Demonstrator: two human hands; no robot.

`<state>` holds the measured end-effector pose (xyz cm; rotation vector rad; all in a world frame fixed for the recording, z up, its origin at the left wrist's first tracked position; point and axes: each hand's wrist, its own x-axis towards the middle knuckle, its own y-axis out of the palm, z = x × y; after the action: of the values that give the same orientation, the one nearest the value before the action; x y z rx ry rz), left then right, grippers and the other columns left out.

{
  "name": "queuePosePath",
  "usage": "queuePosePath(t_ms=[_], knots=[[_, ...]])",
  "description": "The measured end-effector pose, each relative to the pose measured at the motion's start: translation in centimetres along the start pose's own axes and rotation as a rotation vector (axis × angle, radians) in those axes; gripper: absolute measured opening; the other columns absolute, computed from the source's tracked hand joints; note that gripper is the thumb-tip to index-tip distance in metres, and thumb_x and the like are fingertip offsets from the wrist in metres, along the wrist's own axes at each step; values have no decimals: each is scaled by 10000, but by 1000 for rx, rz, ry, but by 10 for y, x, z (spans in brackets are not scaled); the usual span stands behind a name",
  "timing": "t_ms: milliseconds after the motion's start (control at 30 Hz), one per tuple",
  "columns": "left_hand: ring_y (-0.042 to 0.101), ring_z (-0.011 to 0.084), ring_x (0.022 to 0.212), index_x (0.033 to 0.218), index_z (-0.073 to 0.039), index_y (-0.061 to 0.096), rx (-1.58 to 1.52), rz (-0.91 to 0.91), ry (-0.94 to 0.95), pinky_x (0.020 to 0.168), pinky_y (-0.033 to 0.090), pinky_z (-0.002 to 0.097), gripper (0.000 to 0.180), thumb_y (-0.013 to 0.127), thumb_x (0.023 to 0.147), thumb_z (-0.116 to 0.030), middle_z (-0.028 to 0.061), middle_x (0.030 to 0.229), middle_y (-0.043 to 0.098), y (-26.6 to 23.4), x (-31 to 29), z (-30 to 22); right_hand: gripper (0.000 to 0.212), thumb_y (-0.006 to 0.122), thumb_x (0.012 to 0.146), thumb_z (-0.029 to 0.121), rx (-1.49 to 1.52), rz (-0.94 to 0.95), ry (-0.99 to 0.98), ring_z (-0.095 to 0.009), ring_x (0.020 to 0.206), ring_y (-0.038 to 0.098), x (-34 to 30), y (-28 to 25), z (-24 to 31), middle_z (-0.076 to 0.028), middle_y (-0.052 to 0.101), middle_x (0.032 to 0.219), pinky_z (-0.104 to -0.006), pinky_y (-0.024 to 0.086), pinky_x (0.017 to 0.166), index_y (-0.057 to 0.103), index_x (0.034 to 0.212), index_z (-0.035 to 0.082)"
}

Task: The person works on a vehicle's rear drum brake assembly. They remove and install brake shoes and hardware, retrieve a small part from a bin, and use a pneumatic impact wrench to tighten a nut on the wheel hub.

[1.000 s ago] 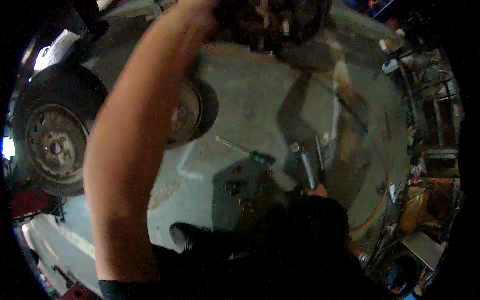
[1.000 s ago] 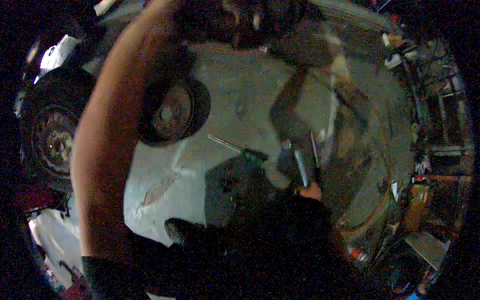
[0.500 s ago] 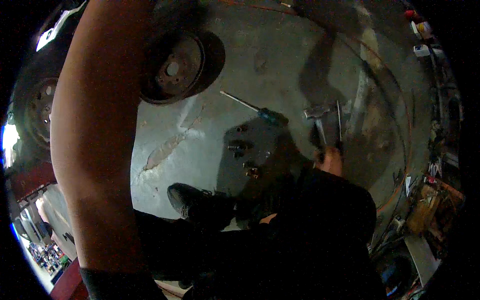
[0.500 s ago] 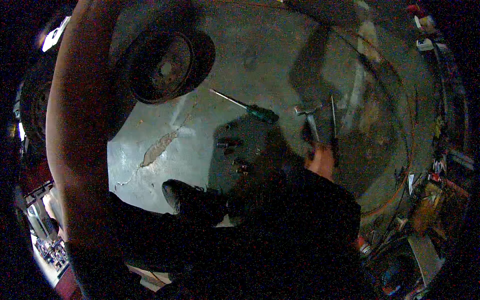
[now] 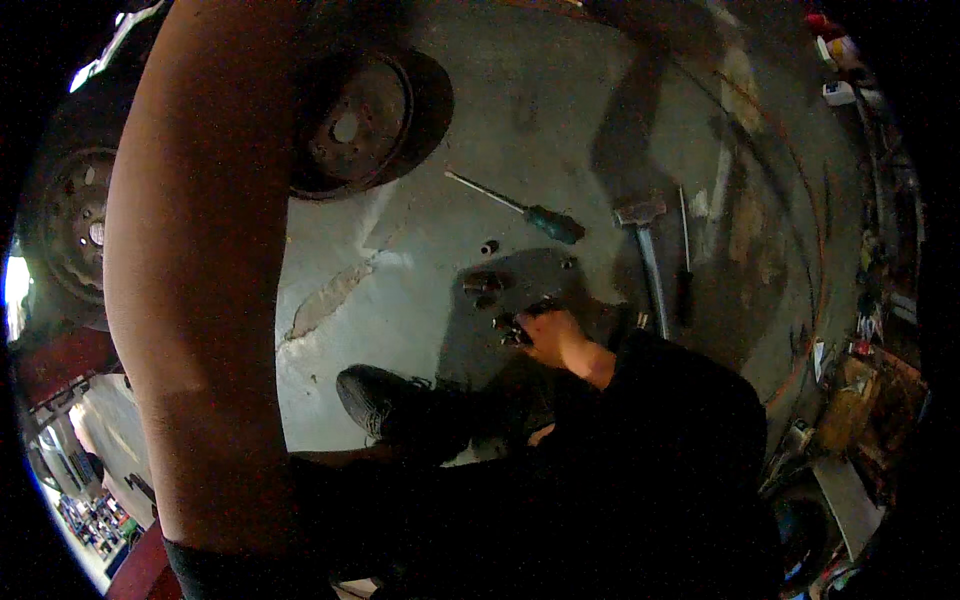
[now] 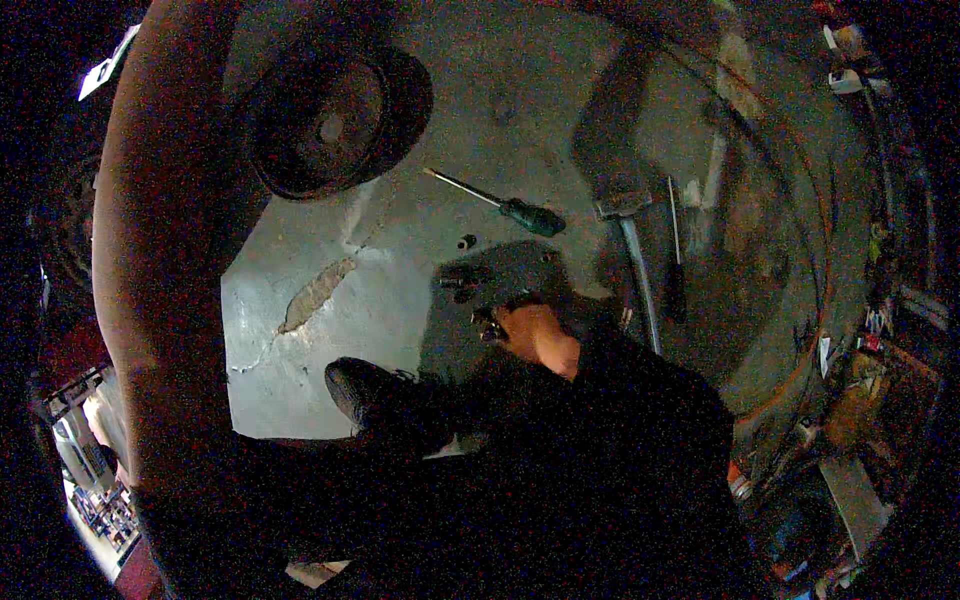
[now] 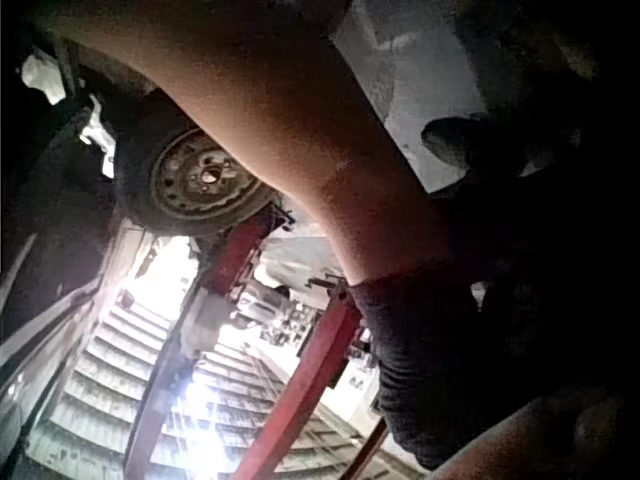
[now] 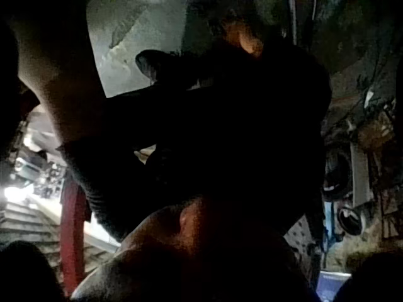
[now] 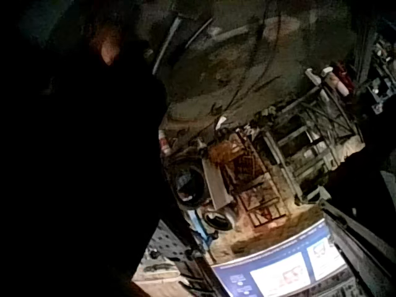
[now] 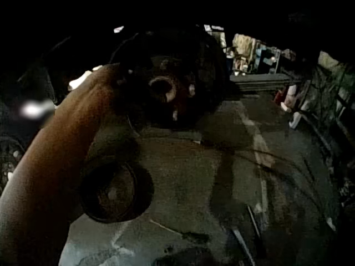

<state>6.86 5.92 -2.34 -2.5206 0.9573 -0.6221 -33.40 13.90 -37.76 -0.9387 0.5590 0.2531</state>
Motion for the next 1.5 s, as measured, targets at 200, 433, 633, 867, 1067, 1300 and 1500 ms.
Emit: queuePosePath(t_ms=[200, 433, 633, 867, 1067, 1300, 1500], knots=[[615, 282, 874, 1056, -2, 616, -70, 22, -74, 755, 492, 390, 377, 596, 865, -327, 131, 978, 636, -19, -20, 0, 473, 549, 850, 382, 14, -225, 70, -410, 691, 624, -4, 17, 8, -189, 652, 759, -496, 494, 667, 529, 1162, 26], [595, 238, 760, 996, 4, 607, -875, 152, -622, 635, 476, 371, 275, 578, 886, -245, 109, 908, 621, -7, -92, 97, 391, 501, 922, 343, 578, -456, 21, -327, 577, 616, -13, 2, -17, -137, 651, 734, -458, 490, 533, 554, 1071, -14], [585, 193, 656, 846, 14, 602, -558, 622, -408, 583, 468, 348, 106, 634, 807, -79, 79, 769, 626, 23, -222, 261, 251, 531, 918, 257, 645, -528, 36, -216, 620, 593, -17, -84, -5, -91, 618, 693, -388, 469, 585, 604, 968, 22], [586, 158, 517, 866, -2, 601, 158, 1082, -643, 511, 515, 338, 163, 639, 800, -147, 88, 668, 599, 29, -322, 294, 256, 542, 882, 252, 362, -104, 17, -370, 693, 629, -13, -207, 30, -224, 623, 747, -442, 476, 630, 627, 942, 18], [632, 325, 794, 894, -8, 634, 398, 1058, -338, 734, 494, 430, 309, 711, 763, -278, 155, 834, 664, 18, -282, 275, 324, 517, 911, 285, 239, 75, 30, -250, 637, 628, 35, -233, 78, -147, 611, 664, -404, 472, 639, 590, 943, -29], [631, 227, 867, 1120, 34, 566, -683, 631, -661, 739, 568, 384, 294, 599, 907, -166, 118, 1015, 630, 28, -213, 177, 271, 500, 936, 226, 796, -272, 63, -171, 603, 595, 83, -204, 60, -58, 536, 736, -314, 467, 566, 558, 927, -38], [616, 208, 851, 1046, 39, 581, -768, 635, -609, 722, 543, 335, 236, 646, 831, -35, 116, 976, 619, 45, -225, 172, 248, 476, 931, 241, 1274, -254, 140, -193, 641, 578, 64, -197, 58, -69, 551, 751, -327, 461, 573, 554, 992, 14]])
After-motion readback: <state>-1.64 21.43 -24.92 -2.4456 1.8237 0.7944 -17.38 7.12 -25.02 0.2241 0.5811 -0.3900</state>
